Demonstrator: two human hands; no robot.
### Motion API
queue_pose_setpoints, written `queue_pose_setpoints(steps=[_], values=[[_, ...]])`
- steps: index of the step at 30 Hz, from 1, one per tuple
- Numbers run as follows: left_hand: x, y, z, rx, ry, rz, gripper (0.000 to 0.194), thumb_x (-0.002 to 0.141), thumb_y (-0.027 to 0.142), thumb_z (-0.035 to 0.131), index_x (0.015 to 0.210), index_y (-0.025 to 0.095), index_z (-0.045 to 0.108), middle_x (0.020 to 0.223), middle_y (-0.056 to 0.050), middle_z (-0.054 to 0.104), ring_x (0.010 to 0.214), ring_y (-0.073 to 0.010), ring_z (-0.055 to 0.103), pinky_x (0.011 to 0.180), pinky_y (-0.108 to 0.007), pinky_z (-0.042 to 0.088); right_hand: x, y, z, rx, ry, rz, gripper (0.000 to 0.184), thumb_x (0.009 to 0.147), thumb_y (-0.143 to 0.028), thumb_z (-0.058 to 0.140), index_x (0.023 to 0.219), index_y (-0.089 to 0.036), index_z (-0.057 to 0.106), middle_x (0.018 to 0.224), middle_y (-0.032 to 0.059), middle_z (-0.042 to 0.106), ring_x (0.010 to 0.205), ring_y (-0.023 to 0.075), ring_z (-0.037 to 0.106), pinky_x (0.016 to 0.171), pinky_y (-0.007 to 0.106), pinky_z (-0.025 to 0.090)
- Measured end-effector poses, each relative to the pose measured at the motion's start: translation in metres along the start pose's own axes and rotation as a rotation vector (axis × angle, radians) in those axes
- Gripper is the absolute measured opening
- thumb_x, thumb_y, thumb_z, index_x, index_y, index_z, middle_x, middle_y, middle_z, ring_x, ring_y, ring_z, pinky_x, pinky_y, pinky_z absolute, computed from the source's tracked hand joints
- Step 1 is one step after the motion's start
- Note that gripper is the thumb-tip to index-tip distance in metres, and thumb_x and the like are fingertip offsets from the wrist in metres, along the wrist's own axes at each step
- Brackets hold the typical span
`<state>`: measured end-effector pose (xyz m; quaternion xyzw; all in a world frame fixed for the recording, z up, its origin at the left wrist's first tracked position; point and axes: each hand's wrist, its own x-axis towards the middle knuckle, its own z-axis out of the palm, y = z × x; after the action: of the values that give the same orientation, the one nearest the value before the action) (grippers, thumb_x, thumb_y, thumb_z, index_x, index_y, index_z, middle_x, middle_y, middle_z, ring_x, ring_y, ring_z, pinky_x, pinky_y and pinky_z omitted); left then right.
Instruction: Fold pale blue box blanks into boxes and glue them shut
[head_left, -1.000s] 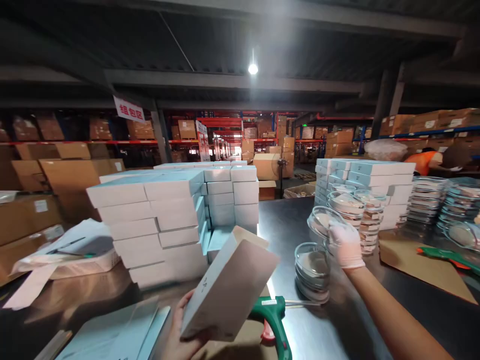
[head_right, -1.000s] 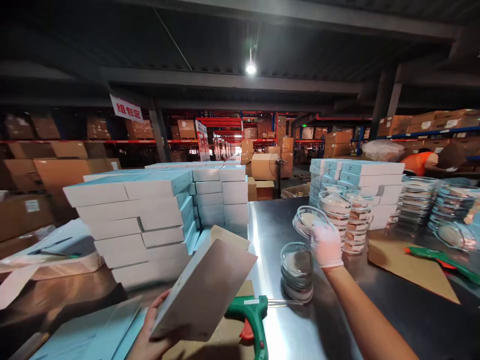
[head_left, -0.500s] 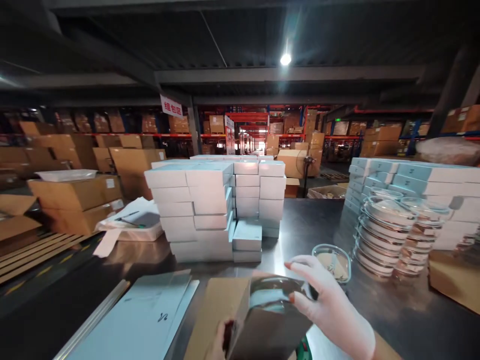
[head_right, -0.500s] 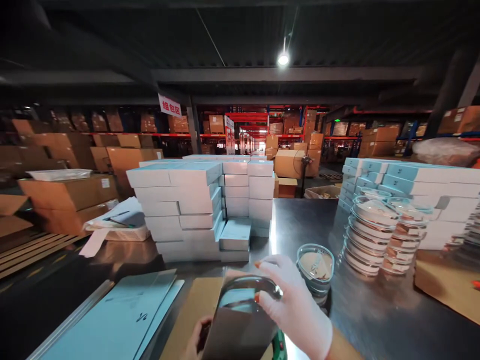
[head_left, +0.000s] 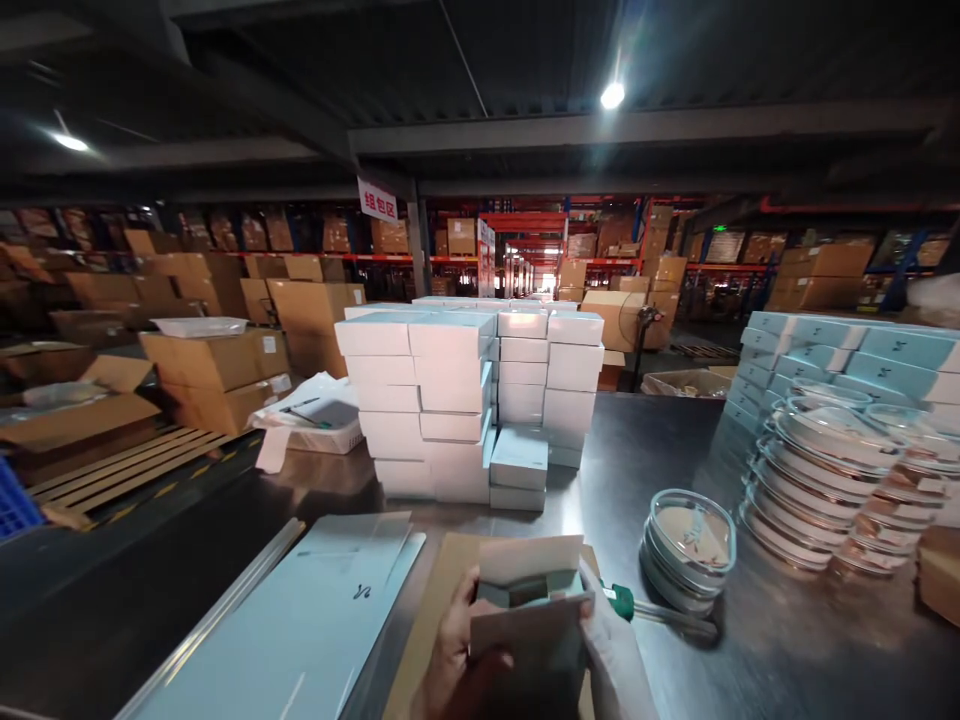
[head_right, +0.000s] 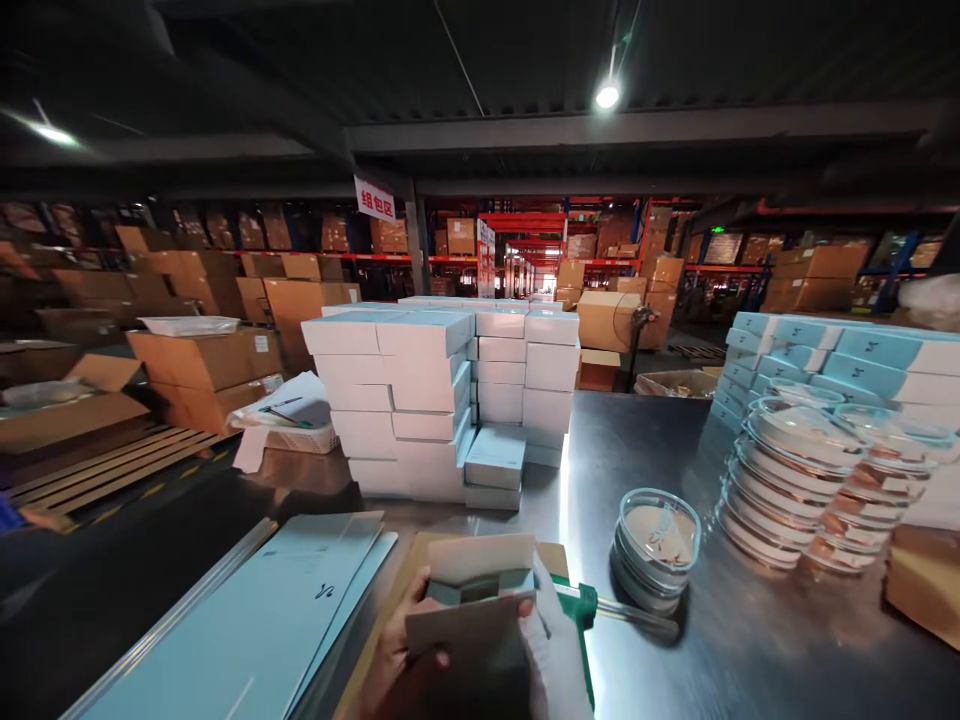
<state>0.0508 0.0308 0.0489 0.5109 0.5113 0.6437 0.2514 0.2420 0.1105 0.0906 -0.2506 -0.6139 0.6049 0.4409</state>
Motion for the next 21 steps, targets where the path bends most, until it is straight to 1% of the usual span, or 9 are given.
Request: queue_pose_setpoints(steps=[2, 4, 7, 10, 13, 15, 17, 19, 21], values=[[-0.003, -0.004, 0.001, -0.039, 0.113, 0.018, 0.075, 0.077, 0.083, 0.067, 0.116, 0.020, 0.075, 0.122, -0.016, 0.076, 0.110, -0.0373, 0.073, 0.098, -0.047, 0.061, 0.008, -0.005, 0.007, -0.080, 0.109, 0.017, 0.050, 0.095, -0.066, 0.066, 0.119, -0.022, 0.068, 0.114, 0.0118, 0.073, 0.104, 0.0340, 0.069, 0.088, 0.040, 0.060], [-0.008, -0.017, -0.002, 0.000, 0.205, 0.076, 0.078, 0.076, 0.080, 0.071, 0.128, 0.022, 0.072, 0.143, -0.018, 0.068, 0.133, -0.0424, 0.063, 0.108, -0.052, 0.056, 0.013, -0.003, 0.011, -0.151, 0.227, 0.003, 0.044, 0.087, -0.056, 0.069, 0.115, -0.024, 0.063, 0.113, 0.0106, 0.072, 0.103, 0.0329, 0.068, 0.089, 0.040, 0.059], [-0.012, -0.039, -0.013, 0.174, 0.107, 0.125, 0.070, 0.071, 0.070, 0.083, 0.123, 0.024, 0.079, 0.135, -0.019, 0.074, 0.144, -0.0479, 0.053, 0.117, -0.063, 0.047, 0.023, 0.001, 0.001, -0.237, 0.236, -0.019, 0.053, 0.087, -0.055, 0.058, 0.129, -0.025, 0.050, 0.127, 0.0107, 0.068, 0.113, 0.0297, 0.067, 0.096, 0.039, 0.058], [-0.009, -0.049, -0.026, 0.292, 0.062, 0.118, 0.064, 0.068, 0.069, 0.086, 0.116, 0.027, 0.083, 0.123, -0.017, 0.081, 0.140, -0.0484, 0.058, 0.114, -0.067, 0.048, 0.043, -0.007, -0.044, -0.463, 0.192, 0.018, 0.051, 0.087, -0.062, 0.051, 0.115, -0.021, 0.060, 0.113, 0.0125, 0.071, 0.107, 0.0324, 0.068, 0.099, 0.043, 0.056], [-0.006, -0.051, -0.033, 0.326, 0.186, 0.135, 0.066, 0.070, 0.076, 0.081, 0.115, 0.028, 0.083, 0.123, -0.016, 0.080, 0.135, -0.0476, 0.062, 0.108, -0.066, 0.054, 0.064, -0.014, -0.108, -0.793, 0.326, 0.161, 0.028, 0.078, -0.046, 0.061, 0.082, -0.019, 0.064, 0.100, 0.0223, 0.069, 0.113, 0.0485, 0.062, 0.110, 0.064, 0.039], [-0.006, -0.053, -0.034, 0.323, 0.236, 0.143, 0.067, 0.073, 0.079, 0.076, 0.116, 0.028, 0.082, 0.128, -0.017, 0.078, 0.136, -0.0472, 0.062, 0.105, -0.064, 0.057, 0.071, -0.012, -0.139, -0.949, 0.408, 0.206, 0.024, 0.078, -0.032, 0.061, 0.092, -0.014, 0.067, 0.122, 0.0310, 0.064, 0.133, 0.0523, 0.049, 0.117, 0.066, 0.028], [-0.005, -0.055, -0.033, 0.316, 0.244, 0.141, 0.068, 0.075, 0.080, 0.072, 0.119, 0.028, 0.081, 0.132, -0.017, 0.076, 0.137, -0.0480, 0.060, 0.105, -0.065, 0.057, 0.067, -0.003, -0.148, -1.034, 0.411, 0.200, 0.031, 0.081, -0.025, 0.061, 0.108, -0.010, 0.068, 0.144, 0.0327, 0.053, 0.148, 0.0474, 0.035, 0.123, 0.058, 0.024], [-0.003, -0.055, -0.032, 0.305, 0.234, 0.137, 0.070, 0.075, 0.082, 0.071, 0.120, 0.028, 0.081, 0.132, -0.017, 0.076, 0.139, -0.0495, 0.057, 0.106, -0.068, 0.054, 0.054, 0.014, -0.139, -1.055, 0.340, 0.213, 0.031, 0.081, -0.028, 0.066, 0.109, -0.013, 0.070, 0.138, 0.0285, 0.061, 0.142, 0.0457, 0.046, 0.118, 0.053, 0.035], [0.000, -0.053, -0.030, 0.269, 0.228, 0.130, 0.071, 0.074, 0.082, 0.071, 0.119, 0.028, 0.080, 0.129, -0.017, 0.077, 0.140, -0.0500, 0.055, 0.108, -0.069, 0.052, 0.039, 0.033, -0.121, -1.028, 0.235, 0.263, 0.031, 0.075, -0.033, 0.075, 0.103, -0.020, 0.072, 0.104, 0.0194, 0.076, 0.112, 0.0462, 0.069, 0.097, 0.050, 0.052]])
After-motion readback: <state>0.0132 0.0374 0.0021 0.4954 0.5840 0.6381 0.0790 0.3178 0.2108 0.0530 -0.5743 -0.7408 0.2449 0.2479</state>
